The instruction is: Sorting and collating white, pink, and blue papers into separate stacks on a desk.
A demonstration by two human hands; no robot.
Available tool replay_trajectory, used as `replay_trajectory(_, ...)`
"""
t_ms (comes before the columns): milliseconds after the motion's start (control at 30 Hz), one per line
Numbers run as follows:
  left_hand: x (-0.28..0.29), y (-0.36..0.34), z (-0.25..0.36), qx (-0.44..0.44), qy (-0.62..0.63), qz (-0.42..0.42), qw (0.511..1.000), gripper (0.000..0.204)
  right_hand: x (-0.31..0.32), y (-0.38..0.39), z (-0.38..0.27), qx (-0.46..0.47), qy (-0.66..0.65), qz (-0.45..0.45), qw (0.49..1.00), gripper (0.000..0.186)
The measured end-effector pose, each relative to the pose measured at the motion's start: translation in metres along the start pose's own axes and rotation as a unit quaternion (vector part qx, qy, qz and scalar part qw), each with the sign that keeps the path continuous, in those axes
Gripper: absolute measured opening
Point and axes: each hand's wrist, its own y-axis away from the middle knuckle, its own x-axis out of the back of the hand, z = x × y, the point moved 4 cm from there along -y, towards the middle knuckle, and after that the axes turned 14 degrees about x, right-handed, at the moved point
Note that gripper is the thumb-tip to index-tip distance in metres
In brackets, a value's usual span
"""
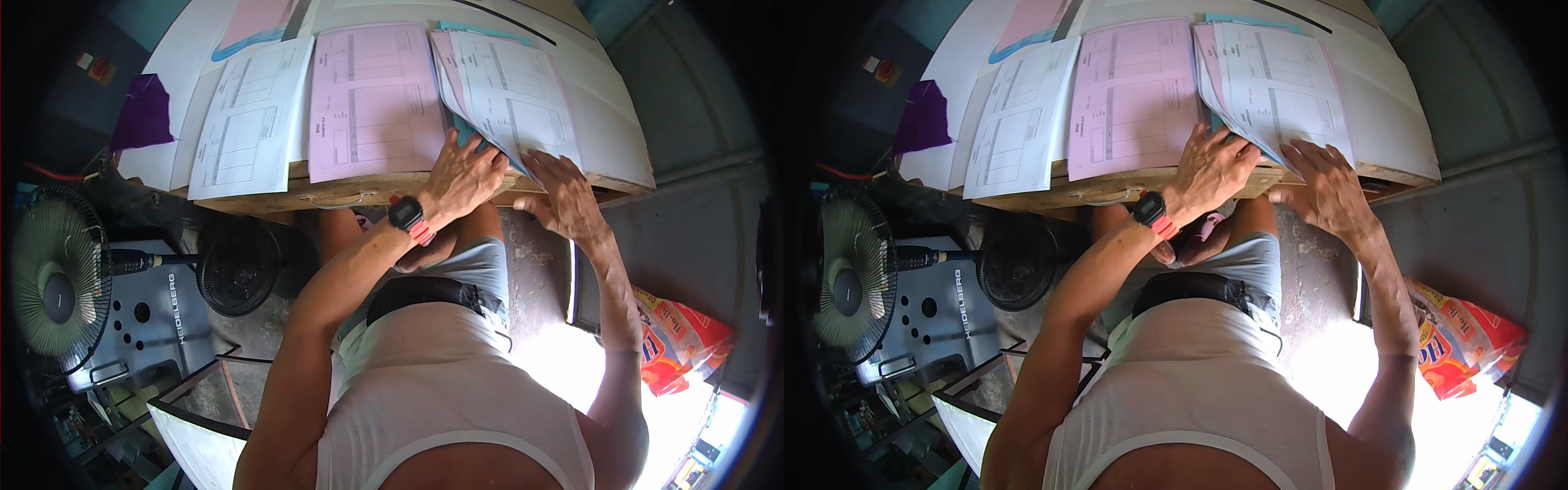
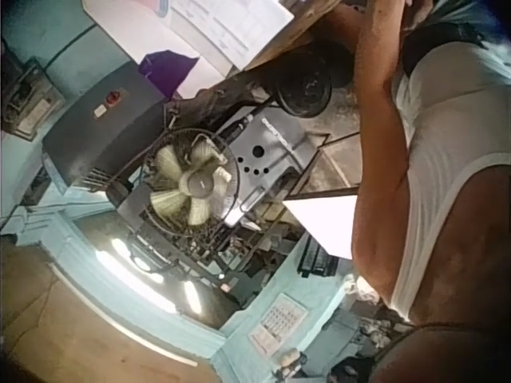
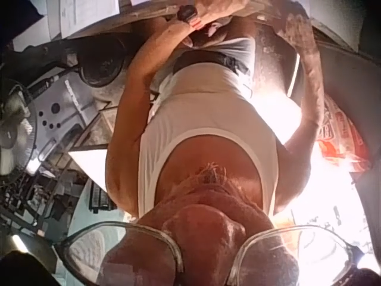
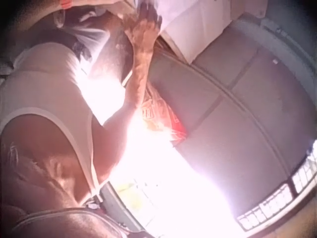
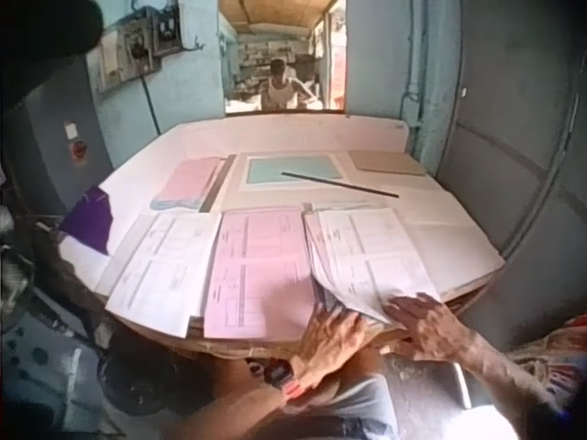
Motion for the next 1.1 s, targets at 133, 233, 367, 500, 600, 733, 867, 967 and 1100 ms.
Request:
replay_trajectory(133,0.054,0.027,-0.025,-0.005,0.043,0.085,0.995,0.032,-0.016,0.015,0.012,0.009,0.082,-0.038,0.996,0.047)
replay_trajectory(233,0.118,0.071,-0.080,0.040,0.014,0.068,0.997,0.033,-0.013,0.008,0.018,-0.005,0.061,0.000,0.998,0.042)
replay_trajectory(367,0.186,0.139,-0.187,0.179,-0.206,-0.014,0.962,0.064,-0.003,0.001,0.027,-0.045,0.002,0.017,0.999,0.031)
replay_trajectory(500,0.217,0.191,-0.251,0.166,-0.334,-0.065,0.926,0.052,0.002,-0.008,0.042,-0.103,-0.065,0.026,0.992,0.020)
replay_trajectory(600,0.225,0.186,-0.254,0.129,-0.287,-0.021,0.949,0.026,0.010,-0.013,0.051,-0.172,-0.098,0.018,0.980,0.017)
replay_trajectory(733,0.227,0.142,-0.241,0.267,-0.116,0.090,0.952,0.007,0.009,-0.002,0.066,-0.184,-0.091,0.056,0.977,0.022)
replay_trajectory(867,0.189,0.094,-0.210,0.220,-0.030,0.139,0.965,0.019,0.009,-0.003,0.074,-0.201,-0.081,0.082,0.973,0.027)
replay_trajectory(967,0.147,0.057,-0.168,0.064,-0.121,0.005,0.991,0.061,0.005,-0.009,0.086,-0.218,-0.105,0.091,0.966,0.029)
replay_trajectory(1100,0.092,0.057,-0.149,-0.001,-0.168,-0.068,0.983,0.051,0.007,-0.031,0.086,-0.241,-0.100,0.122,0.958,0.033)
